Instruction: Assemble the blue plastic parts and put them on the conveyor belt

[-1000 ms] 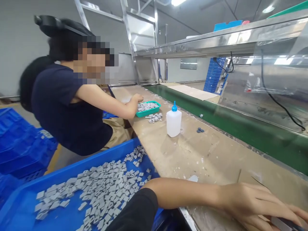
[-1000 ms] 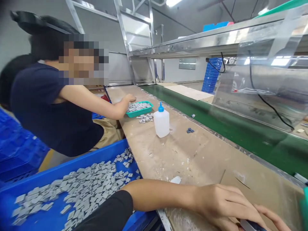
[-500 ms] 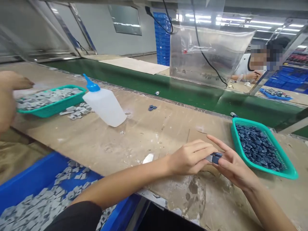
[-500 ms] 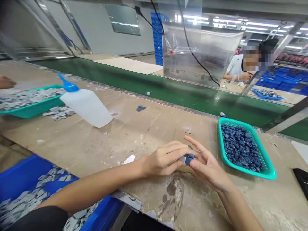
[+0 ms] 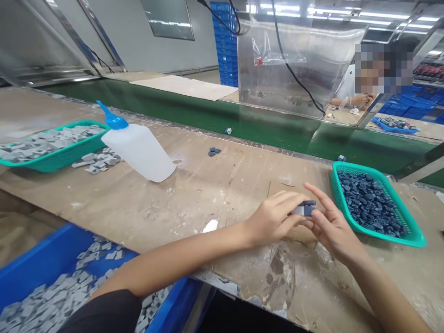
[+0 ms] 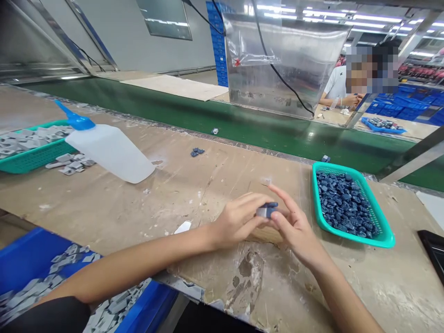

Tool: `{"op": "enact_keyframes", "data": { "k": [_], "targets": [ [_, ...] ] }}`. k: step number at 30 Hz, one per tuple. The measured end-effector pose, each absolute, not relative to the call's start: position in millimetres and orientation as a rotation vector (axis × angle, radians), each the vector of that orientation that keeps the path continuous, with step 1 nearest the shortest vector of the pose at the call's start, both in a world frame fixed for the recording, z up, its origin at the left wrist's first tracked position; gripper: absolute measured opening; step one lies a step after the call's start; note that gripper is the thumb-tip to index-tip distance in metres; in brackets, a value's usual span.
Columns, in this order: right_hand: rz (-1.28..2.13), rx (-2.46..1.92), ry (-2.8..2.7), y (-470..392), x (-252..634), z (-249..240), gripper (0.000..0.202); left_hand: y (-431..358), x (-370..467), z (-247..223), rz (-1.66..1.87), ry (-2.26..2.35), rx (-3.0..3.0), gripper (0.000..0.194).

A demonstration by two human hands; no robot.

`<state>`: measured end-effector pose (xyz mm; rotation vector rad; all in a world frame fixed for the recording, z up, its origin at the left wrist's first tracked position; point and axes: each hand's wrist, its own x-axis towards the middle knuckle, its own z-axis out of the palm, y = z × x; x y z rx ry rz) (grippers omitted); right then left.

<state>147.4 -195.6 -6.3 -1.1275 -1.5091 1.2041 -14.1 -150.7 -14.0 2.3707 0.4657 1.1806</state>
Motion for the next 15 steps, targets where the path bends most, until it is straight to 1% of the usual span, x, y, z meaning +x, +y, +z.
{"op": "enact_keyframes", "data": {
  "k": [1,4,5,7,9,13,15],
  "targets": [
    [0.954,-1.273,-1.614,-191,159,-3,0.053,-140,-9,-12,1.106,0.503,2.299,0.024],
    [-0.041,-1.724,-1.738,-177,212,3,0.055,-88,7,-11,0.904,0.625,2.195,0.024],
    [-0.249,-1.829,-1.747,-174,233,3,0.053,-65,11,-13,0.866,0.712,2.209,0.025],
    [-0.395,-1.93,-1.894,-172,271,-4,0.047,-18,16,-17,0.837,0.979,2.267,0.027],
    [-0.44,-1.92,-1.974,-175,298,-15,0.046,24,18,-23,0.826,1.188,2.304,0.029],
    [-0.406,-1.862,-1.993,-184,320,-32,0.042,78,17,-34,0.814,1.418,2.273,0.027],
    [-0.362,-1.861,-2.0,-188,323,-34,0.036,93,12,-38,0.82,1.49,2.257,0.031]
  ]
}}
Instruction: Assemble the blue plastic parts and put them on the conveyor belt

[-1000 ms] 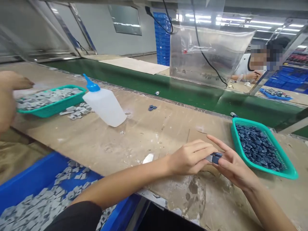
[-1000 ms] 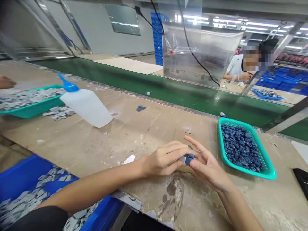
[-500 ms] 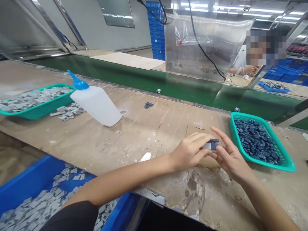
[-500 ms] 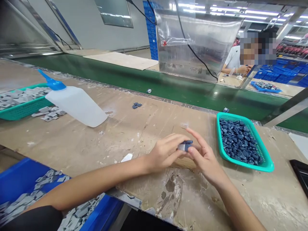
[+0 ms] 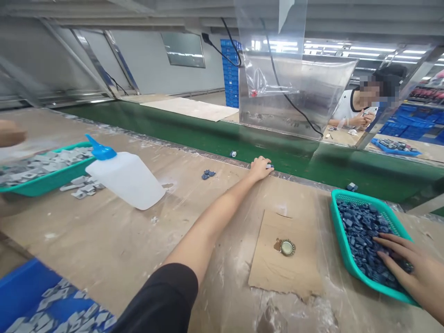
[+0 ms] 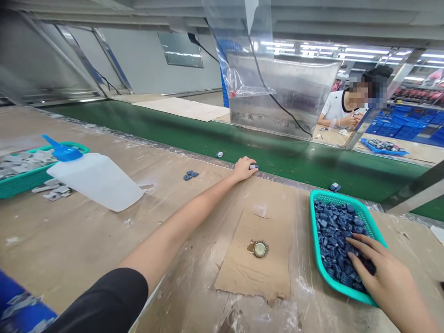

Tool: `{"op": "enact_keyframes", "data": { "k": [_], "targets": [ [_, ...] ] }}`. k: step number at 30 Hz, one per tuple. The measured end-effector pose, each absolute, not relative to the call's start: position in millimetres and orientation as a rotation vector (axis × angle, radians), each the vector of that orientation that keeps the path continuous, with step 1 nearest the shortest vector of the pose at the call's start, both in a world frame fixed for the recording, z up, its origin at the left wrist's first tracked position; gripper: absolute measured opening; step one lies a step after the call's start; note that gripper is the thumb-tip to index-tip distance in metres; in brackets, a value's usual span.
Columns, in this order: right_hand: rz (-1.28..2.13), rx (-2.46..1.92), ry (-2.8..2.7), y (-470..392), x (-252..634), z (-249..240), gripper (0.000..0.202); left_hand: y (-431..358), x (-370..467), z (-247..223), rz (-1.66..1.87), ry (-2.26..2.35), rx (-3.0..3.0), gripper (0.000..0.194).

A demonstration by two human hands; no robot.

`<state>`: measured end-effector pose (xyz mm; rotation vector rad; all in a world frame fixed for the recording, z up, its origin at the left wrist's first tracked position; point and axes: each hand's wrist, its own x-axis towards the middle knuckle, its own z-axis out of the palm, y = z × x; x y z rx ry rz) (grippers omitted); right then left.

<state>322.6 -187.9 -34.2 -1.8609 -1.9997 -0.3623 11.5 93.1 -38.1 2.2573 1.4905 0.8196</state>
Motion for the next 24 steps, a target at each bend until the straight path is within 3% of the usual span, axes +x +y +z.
{"op": "enact_keyframes", "data": {
  "k": [4,10,14,20,24],
  "targets": [
    [-0.419,-1.913,-1.943,-193,317,-29,0.035,113,-17,-40,1.07,1.701,2.058,0.039],
    [-0.293,-1.991,-1.799,-194,299,-17,0.029,129,-58,-32,1.102,1.718,1.747,0.006],
    [-0.179,-2.02,-1.471,-196,290,-12,0.029,101,-46,-24,1.234,1.526,1.554,0.026],
    [0.575,-1.558,-1.041,-195,265,2,0.028,-20,-28,-19,1.005,0.928,0.89,0.019],
    [0.848,-1.339,-0.955,-191,231,11,0.025,-91,-29,-5,0.853,0.652,0.764,0.03]
  ]
}}
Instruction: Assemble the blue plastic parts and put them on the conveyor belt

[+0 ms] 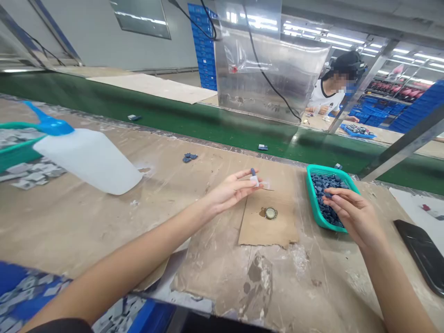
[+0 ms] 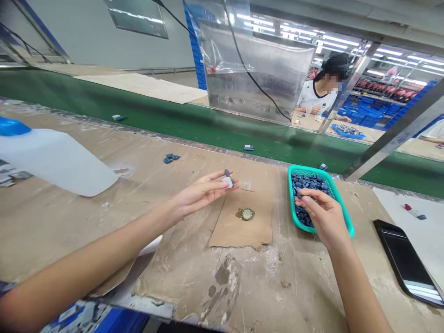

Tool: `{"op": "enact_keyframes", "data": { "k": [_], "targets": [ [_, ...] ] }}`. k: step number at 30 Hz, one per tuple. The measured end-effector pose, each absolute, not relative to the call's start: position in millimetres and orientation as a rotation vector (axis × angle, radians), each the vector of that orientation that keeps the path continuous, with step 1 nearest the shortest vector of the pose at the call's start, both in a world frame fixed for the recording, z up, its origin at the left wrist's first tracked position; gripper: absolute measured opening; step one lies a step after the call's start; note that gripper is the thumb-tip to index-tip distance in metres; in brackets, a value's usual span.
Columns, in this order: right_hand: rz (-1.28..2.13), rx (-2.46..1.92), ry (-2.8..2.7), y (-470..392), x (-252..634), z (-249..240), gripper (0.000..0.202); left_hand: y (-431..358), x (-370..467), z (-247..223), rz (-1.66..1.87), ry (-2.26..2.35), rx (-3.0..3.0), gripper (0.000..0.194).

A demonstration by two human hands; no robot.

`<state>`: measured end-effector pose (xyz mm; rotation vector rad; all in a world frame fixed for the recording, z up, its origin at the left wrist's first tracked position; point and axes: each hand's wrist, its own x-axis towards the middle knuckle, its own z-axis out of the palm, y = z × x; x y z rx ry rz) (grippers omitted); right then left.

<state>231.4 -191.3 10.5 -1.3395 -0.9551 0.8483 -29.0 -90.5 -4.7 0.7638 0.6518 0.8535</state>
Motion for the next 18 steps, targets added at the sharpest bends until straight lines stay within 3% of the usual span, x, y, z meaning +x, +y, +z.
{"op": "enact_keyframes", "data": {
  "k": [8,14,18],
  "targets": [
    [1.295,-1.108,-0.974,-180,166,2,0.024,-119,-29,-2,0.786,0.498,0.713,0.031],
    [1.252,-1.238,-0.962,-179,156,1,0.031,-126,-36,-9,0.767,0.5,0.683,0.023],
    [1.188,-1.403,-0.929,-177,165,-17,0.036,-120,-36,-15,0.789,0.485,0.653,0.034]
  ]
}}
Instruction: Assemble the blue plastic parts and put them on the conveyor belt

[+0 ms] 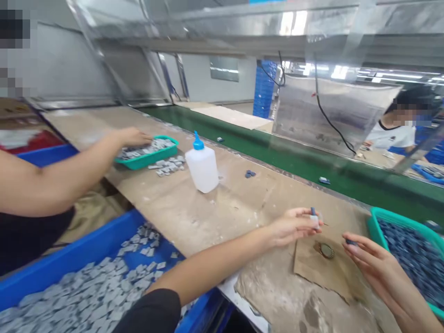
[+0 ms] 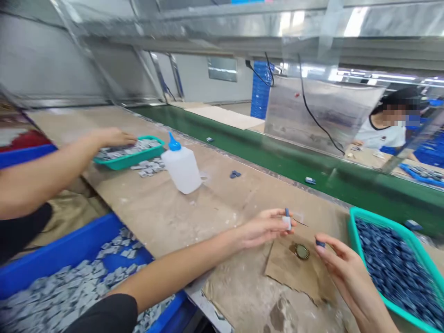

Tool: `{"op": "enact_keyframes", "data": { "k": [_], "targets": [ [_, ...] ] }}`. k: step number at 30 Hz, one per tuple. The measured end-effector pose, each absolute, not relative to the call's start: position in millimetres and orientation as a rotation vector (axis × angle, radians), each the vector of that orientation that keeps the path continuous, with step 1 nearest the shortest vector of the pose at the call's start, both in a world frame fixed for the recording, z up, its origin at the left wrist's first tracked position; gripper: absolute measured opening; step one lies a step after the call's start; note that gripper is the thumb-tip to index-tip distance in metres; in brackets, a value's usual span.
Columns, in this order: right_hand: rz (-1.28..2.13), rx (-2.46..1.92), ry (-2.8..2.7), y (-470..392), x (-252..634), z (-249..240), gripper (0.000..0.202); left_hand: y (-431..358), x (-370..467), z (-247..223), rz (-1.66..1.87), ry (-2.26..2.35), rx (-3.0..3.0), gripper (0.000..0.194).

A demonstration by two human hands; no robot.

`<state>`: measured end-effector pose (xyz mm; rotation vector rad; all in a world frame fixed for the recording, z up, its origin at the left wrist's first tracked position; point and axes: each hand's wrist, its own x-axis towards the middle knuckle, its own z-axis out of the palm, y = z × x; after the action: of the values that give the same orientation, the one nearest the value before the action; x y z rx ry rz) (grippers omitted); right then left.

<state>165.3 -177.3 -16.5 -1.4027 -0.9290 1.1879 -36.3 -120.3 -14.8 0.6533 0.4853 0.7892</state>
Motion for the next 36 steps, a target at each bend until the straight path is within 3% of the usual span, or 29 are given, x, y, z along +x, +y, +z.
{"op": "enact_keyframes", "data": {
  "k": [6,11,23,26,31,36],
  "targets": [
    [1.292,-1.339,-0.909,-176,173,-35,0.046,-117,-35,-22,0.842,0.478,0.658,0.047],
    [1.266,-1.297,-0.976,-178,172,-33,0.037,-119,-33,-25,0.792,0.504,0.679,0.051],
    [1.139,-1.291,-1.152,-179,158,-20,0.027,-120,-31,-26,0.783,0.578,0.853,0.039],
    [0.941,-1.398,-1.417,-178,160,-25,0.025,-121,-32,-25,0.778,0.585,0.889,0.04],
    [0.263,-1.442,-2.016,-175,157,-33,0.008,-121,-32,-22,0.831,0.701,1.123,0.041],
    [0.102,-1.409,-2.175,-173,152,-38,0.014,-124,-30,-21,0.815,0.751,1.282,0.039]
  ]
}}
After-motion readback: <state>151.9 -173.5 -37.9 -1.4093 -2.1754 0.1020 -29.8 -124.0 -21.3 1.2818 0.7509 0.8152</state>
